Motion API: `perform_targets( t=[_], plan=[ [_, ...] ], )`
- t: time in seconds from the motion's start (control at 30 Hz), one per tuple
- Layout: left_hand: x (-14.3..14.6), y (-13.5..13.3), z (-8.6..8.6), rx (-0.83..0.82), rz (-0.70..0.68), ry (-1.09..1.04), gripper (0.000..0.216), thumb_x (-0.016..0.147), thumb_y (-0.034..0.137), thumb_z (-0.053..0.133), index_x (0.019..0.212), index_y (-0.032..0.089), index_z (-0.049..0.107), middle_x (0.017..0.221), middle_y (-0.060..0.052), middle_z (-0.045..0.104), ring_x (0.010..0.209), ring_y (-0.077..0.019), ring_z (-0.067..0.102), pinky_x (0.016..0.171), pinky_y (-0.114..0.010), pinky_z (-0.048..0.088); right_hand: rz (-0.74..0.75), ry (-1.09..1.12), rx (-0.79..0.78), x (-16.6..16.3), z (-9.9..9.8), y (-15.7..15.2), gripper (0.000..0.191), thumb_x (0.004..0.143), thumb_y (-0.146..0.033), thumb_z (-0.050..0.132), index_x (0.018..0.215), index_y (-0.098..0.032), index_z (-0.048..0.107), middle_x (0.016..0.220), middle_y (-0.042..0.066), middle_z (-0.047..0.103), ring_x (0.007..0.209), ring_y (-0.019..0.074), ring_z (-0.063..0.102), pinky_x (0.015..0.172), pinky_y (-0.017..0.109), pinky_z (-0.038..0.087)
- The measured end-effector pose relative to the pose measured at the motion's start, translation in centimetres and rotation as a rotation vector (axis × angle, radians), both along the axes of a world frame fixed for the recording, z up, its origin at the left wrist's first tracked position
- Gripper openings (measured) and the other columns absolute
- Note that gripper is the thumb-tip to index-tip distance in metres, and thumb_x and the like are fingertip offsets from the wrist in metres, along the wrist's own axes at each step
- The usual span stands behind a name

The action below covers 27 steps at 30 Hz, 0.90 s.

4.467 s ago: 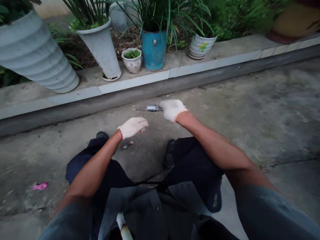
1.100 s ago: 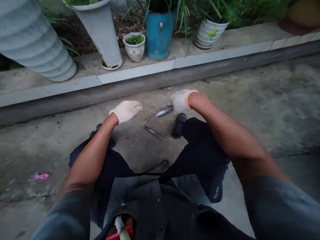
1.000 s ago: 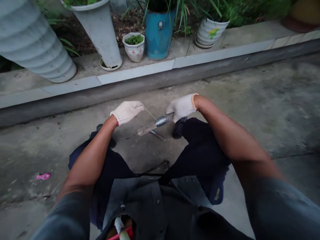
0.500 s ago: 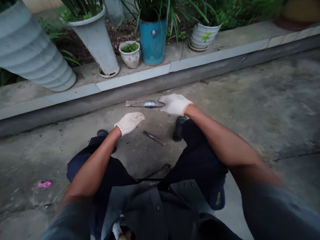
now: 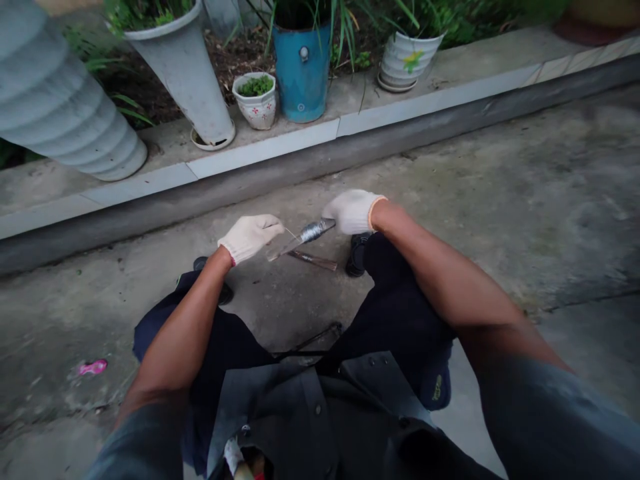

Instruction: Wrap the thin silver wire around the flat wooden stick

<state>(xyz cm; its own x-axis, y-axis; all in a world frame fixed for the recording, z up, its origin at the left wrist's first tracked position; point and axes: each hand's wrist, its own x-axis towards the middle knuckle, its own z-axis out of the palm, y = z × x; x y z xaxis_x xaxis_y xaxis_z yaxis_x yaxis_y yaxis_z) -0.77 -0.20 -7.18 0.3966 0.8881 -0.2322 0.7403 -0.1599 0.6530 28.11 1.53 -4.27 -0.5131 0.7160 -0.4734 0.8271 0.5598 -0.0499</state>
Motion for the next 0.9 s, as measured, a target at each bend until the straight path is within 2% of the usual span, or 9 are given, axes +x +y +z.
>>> perform_targets(
  t=[0.1,0.17,0.27,0.37,0.47,0.6,0.73,0.83,0.9],
  plan=[
    [0.4,-0.6,0.0,-0.064,0.043,-0.090,0.028,0.096,0.045,0.066,0.088,0.021,0.078,0.074,0.001,0.069,0.065,-0.0136,0.058,0.061,-0.024,0.042,0.044,0.148,-0.172,0.7,-0.2,-0.2,0.016,0.084,-0.028,0.075,0.098,-0.021,0.078,0.088,0.003,0.074,0.076,0.0168,0.060,0.068,0.030,0.035],
    [0.8,-1.0,-0.1,-0.142,0.048,-0.169,0.029,0.095,0.045,0.066,0.084,0.020,0.075,0.071,0.001,0.067,0.061,-0.0128,0.056,0.058,-0.023,0.042,0.007,0.236,-0.182,0.7,-0.1,-0.2,0.019,0.087,-0.035,0.076,0.097,-0.020,0.075,0.084,0.001,0.070,0.074,0.0149,0.057,0.067,0.028,0.034],
    [1.3,-1.4,-0.7,-0.202,0.064,-0.245,0.035,0.098,0.049,0.064,0.081,0.019,0.070,0.071,-0.002,0.069,0.057,-0.0120,0.056,0.055,-0.023,0.043,-0.158,0.309,-0.073,0.4,0.4,0.1,0.028,0.092,-0.044,0.074,0.102,-0.018,0.074,0.085,0.002,0.069,0.074,0.0147,0.057,0.067,0.027,0.035],
    [1.6,-1.4,-1.3,-0.187,0.083,-0.274,0.038,0.102,0.053,0.060,0.089,0.019,0.069,0.077,-0.003,0.073,0.059,-0.0117,0.059,0.057,-0.022,0.047,-0.306,0.318,0.040,-0.1,0.5,0.8,0.037,0.095,-0.050,0.070,0.110,-0.017,0.076,0.093,0.007,0.073,0.079,0.0177,0.061,0.068,0.029,0.037],
    [1.7,-1.2,-2.0,-0.216,0.035,-0.258,0.032,0.102,0.048,0.059,0.105,0.019,0.074,0.081,-0.002,0.073,0.062,-0.0126,0.062,0.059,-0.022,0.049,-0.381,0.201,0.162,-0.3,-0.1,1.3,0.035,0.097,-0.041,0.064,0.118,-0.018,0.079,0.104,0.013,0.077,0.087,0.0244,0.067,0.073,0.033,0.042],
    [1.6,-1.1,-2.3,-0.208,-0.001,-0.121,0.028,0.100,0.042,0.060,0.103,0.021,0.077,0.076,0.000,0.070,0.059,-0.0130,0.058,0.056,-0.024,0.044,-0.359,-0.024,0.237,-0.5,-0.9,0.8,0.037,0.096,-0.021,0.059,0.123,-0.012,0.081,0.109,0.022,0.078,0.100,0.0331,0.072,0.084,0.040,0.047],
    [1.1,-0.7,-1.9,-0.135,-0.040,-0.006,0.027,0.098,0.042,0.063,0.091,0.022,0.079,0.071,0.001,0.069,0.061,-0.0142,0.057,0.058,-0.025,0.042,-0.348,-0.023,0.157,-0.7,-0.4,-0.7,0.034,0.099,-0.027,0.064,0.120,-0.006,0.082,0.109,0.029,0.076,0.112,0.0383,0.069,0.097,0.046,0.047],
    [0.7,-0.4,-1.5,-0.058,-0.050,0.014,0.025,0.098,0.040,0.065,0.093,0.023,0.081,0.073,0.001,0.071,0.065,-0.0137,0.058,0.063,-0.025,0.042,-0.284,-0.030,0.048,-0.5,0.2,-1.3,0.024,0.093,-0.021,0.071,0.111,-0.010,0.083,0.103,0.024,0.076,0.111,0.0390,0.070,0.098,0.048,0.047],
    [0.7,-0.5,-1.2,-0.075,-0.025,-0.007,0.025,0.099,0.040,0.065,0.097,0.022,0.082,0.073,0.002,0.070,0.065,-0.0127,0.058,0.063,-0.024,0.043,-0.200,-0.023,-0.079,-0.2,0.4,-1.4,0.020,0.084,-0.016,0.077,0.102,-0.014,0.084,0.093,0.016,0.076,0.102,0.0338,0.072,0.092,0.042,0.048]
  ],
)
